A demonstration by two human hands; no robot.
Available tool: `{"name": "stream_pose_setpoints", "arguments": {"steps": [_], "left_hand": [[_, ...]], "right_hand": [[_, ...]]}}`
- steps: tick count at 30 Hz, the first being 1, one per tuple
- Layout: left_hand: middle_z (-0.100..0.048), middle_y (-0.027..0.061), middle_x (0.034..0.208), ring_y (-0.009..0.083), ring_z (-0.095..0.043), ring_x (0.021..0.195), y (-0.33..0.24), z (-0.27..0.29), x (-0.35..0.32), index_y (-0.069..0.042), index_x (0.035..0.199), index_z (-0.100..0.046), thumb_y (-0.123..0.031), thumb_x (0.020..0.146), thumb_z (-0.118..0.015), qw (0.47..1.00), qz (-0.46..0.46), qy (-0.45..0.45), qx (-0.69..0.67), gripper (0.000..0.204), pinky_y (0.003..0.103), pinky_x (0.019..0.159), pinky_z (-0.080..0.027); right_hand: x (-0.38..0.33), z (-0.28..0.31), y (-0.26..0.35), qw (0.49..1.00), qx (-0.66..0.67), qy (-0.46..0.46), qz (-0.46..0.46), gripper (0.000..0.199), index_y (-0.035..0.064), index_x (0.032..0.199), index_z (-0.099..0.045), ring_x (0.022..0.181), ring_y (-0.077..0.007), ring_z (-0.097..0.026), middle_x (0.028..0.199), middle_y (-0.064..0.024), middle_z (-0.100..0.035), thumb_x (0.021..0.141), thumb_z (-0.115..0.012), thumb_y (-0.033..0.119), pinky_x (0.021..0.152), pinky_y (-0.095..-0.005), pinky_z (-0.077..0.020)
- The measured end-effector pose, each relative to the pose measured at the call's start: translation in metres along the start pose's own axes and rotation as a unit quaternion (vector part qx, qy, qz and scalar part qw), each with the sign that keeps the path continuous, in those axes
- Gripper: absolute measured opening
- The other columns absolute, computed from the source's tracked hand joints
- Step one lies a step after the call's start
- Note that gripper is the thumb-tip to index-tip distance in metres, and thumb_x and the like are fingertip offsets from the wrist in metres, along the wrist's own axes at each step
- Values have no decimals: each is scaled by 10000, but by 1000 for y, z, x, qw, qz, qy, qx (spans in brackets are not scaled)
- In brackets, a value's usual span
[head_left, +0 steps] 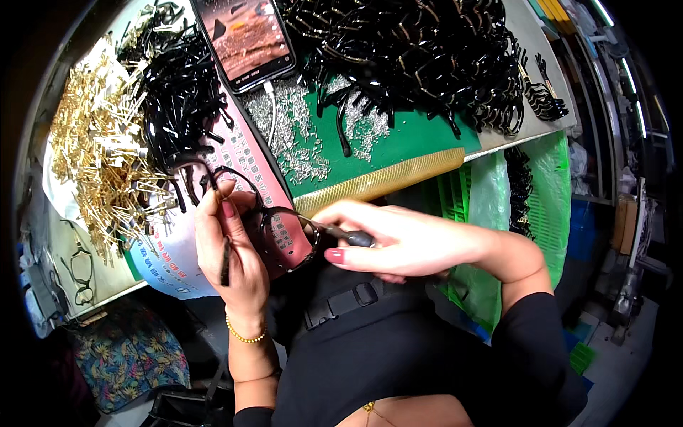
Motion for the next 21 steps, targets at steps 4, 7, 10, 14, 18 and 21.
{"name": "stream_pose_setpoints", "arguments": {"steps": [4, 7, 10, 14, 18, 21], "left_hand": [[-618, 38, 971, 96, -579, 869, -7, -4, 12, -5, 1258, -593, -87, 1098, -417, 996, -43, 46, 64, 251, 249, 837, -486], [-614, 41, 970, 98, -573, 864, -10, -13, 28, -12, 1249, -591, -99, 1097, -427, 994, -66, 73, 43, 239, 251, 839, -477], [-676, 117, 1112, 140, -637, 969, -5, -10, 28, -14, 1282, -543, -126, 1101, -419, 993, -40, 73, -86, 247, 279, 882, -501], [-658, 179, 1230, 170, -650, 978, -2, -2, 27, 23, 1238, -535, -134, 1098, -422, 979, -49, -2, -198, 238, 317, 887, -544], [-624, 164, 1150, 177, -687, 868, 1, 7, 30, 44, 1217, -538, -103, 1073, -484, 976, 35, -104, -190, 213, 347, 747, -626], [-654, 157, 1115, 152, -694, 701, -7, 14, 39, 48, 1251, -539, -109, 1067, -504, 979, 54, -83, -180, 244, 266, 621, -609]], "right_hand": [[-14, 22, -7, 830, -448, -273, 192, 370, 94, 1309, -477, 740, -273, -661, 942, -153, -554, 967, -589, 179, 582, -360, -522], [-12, 31, 0, 760, -563, -293, 136, 392, 198, 1318, -567, 723, -269, -662, 927, -139, -519, 931, -607, 148, 543, -383, -527], [-8, 32, 1, 765, -571, -272, 123, 455, 232, 1350, -591, 718, -272, -667, 927, -156, -524, 908, -609, 125, 534, -377, -525], [-7, 32, 4, 768, -566, -276, 114, 454, 254, 1345, -608, 690, -267, -640, 916, -140, -519, 910, -611, 124, 525, -374, -513], [-5, 33, 4, 774, -557, -280, 106, 417, 294, 1338, -601, 643, -249, -582, 896, -81, -497, 948, -615, 148, 526, -373, -497], [-3, 33, 4, 773, -562, -275, 105, 407, 294, 1334, -601, 636, -251, -585, 898, -84, -497, 952, -611, 154, 522, -373, -499]]}}
Point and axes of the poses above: each hand's wrist, its own x-axis towards the middle knuckle, its own z-axis out of the back of the hand, y = z × x, the point moved 2 cm from there along x, towards the middle knuckle
